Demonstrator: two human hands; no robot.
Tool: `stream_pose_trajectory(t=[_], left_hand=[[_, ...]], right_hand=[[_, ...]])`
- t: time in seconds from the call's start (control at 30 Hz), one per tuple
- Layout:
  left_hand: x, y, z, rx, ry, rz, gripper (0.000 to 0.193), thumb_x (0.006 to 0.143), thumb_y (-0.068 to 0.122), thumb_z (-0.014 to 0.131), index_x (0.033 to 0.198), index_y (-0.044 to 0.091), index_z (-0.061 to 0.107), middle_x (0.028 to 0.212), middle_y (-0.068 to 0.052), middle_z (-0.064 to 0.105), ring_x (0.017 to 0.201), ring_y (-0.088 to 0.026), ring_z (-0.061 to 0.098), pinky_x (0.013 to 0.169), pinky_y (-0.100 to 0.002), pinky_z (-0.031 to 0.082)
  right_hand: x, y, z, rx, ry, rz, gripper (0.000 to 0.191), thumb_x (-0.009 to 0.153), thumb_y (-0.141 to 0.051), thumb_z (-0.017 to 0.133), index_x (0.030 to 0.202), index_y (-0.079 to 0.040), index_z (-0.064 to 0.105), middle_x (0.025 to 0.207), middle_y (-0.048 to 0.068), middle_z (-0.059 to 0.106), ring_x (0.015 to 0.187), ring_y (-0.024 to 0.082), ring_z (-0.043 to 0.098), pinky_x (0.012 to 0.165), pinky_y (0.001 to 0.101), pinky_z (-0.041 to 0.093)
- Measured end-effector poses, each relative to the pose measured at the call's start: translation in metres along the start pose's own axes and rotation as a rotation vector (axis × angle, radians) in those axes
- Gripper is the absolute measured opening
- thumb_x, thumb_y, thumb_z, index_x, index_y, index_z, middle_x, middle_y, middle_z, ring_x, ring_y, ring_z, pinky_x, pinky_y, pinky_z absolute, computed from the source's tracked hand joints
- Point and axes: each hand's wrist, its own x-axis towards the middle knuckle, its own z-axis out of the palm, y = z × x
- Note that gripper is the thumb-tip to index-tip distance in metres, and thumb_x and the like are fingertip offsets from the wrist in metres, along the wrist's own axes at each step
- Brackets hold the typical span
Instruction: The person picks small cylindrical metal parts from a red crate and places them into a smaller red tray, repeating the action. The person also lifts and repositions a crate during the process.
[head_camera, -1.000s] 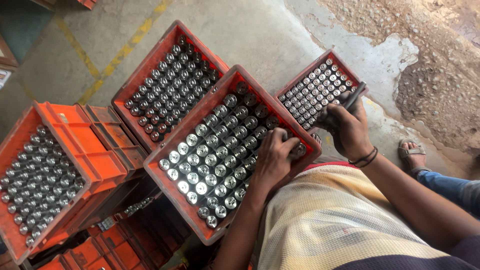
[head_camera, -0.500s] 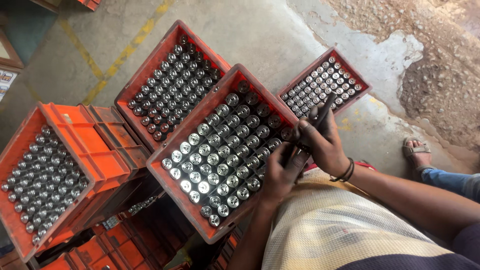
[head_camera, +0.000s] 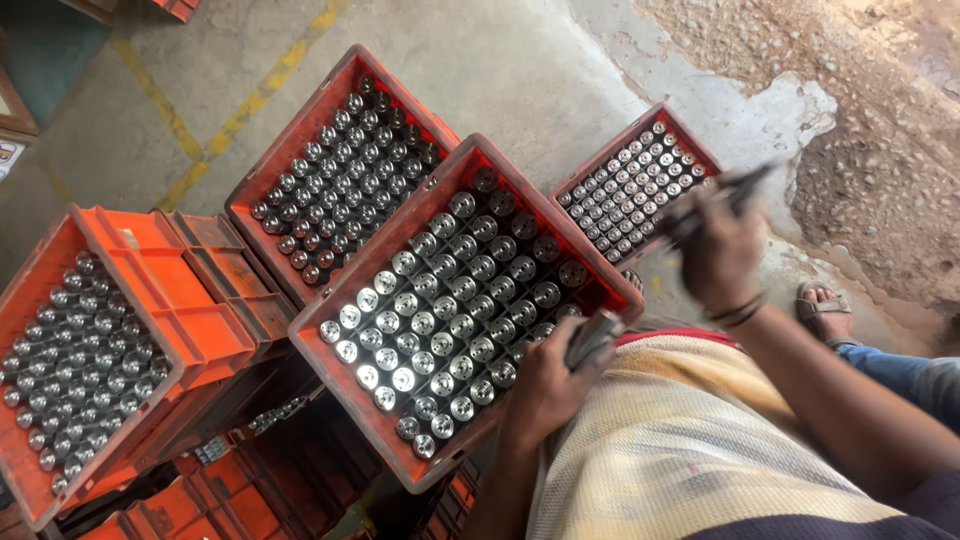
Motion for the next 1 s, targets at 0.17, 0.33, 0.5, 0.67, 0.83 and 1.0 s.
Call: stream_pose_trajectory(t=[0.17, 0.33, 0.5, 0.67, 0.83, 1.0], left_hand=[[0.014, -0.023, 0.009, 0.155, 0.183, 0.039, 0.046, 0.092, 0.032, 0.071, 0.125, 0.0, 0.064, 0.104, -0.019, 0.071, 0.087, -0.03, 0.074, 0.069, -0.044, 0.061], [0.033, -0.05, 0.024, 0.168, 0.274, 0.193, 0.041, 0.092, 0.023, 0.073, 0.126, 0.0, 0.068, 0.114, -0.018, 0.071, 0.097, -0.03, 0.074, 0.081, -0.042, 0.063], [0.061, -0.072, 0.021, 0.383, 0.3, 0.131, 0.04, 0.09, 0.013, 0.072, 0.128, 0.002, 0.068, 0.122, -0.02, 0.062, 0.1, -0.032, 0.067, 0.074, -0.039, 0.061], [0.091, -0.061, 0.013, 0.732, 0.288, 0.23, 0.033, 0.086, 0.004, 0.074, 0.119, 0.005, 0.072, 0.113, -0.011, 0.058, 0.104, -0.024, 0.06, 0.084, -0.035, 0.055], [0.051, -0.04, -0.035, 0.644, 0.429, 0.552, 0.043, 0.075, 0.035, 0.08, 0.111, 0.012, 0.072, 0.11, -0.008, 0.057, 0.108, -0.027, 0.058, 0.088, -0.042, 0.052], [0.026, -0.018, -0.02, -0.266, 0.202, 0.314, 0.047, 0.101, 0.053, 0.065, 0.118, 0.01, 0.065, 0.094, -0.003, 0.066, 0.081, -0.015, 0.067, 0.071, -0.029, 0.054]], right_hand=[[0.033, -0.04, -0.029, 0.007, -0.044, 0.063, 0.038, 0.106, 0.001, 0.057, 0.133, -0.009, 0.033, 0.097, 0.016, 0.064, 0.087, 0.029, 0.069, 0.081, 0.0449, 0.062], [0.016, -0.025, -0.028, 0.073, -0.039, 0.29, 0.03, 0.103, -0.002, 0.058, 0.125, -0.007, 0.039, 0.095, 0.013, 0.064, 0.086, 0.027, 0.071, 0.081, 0.0497, 0.065], [0.005, -0.013, -0.026, 0.027, -0.047, 0.335, 0.028, 0.101, -0.001, 0.057, 0.124, -0.01, 0.043, 0.098, 0.009, 0.064, 0.083, 0.024, 0.07, 0.077, 0.0477, 0.064], [-0.001, -0.002, -0.024, -0.035, -0.075, 0.333, 0.032, 0.099, 0.0, 0.058, 0.123, -0.011, 0.04, 0.097, 0.007, 0.064, 0.081, 0.021, 0.07, 0.074, 0.0451, 0.065], [-0.004, 0.001, -0.02, -0.048, -0.113, 0.254, 0.03, 0.104, 0.001, 0.057, 0.127, -0.009, 0.04, 0.094, 0.009, 0.062, 0.079, 0.02, 0.069, 0.072, 0.0424, 0.063], [-0.011, 0.008, 0.001, -0.041, -0.217, 0.155, 0.03, 0.106, 0.001, 0.057, 0.126, -0.011, 0.038, 0.092, 0.008, 0.061, 0.08, 0.02, 0.067, 0.072, 0.0386, 0.06]])
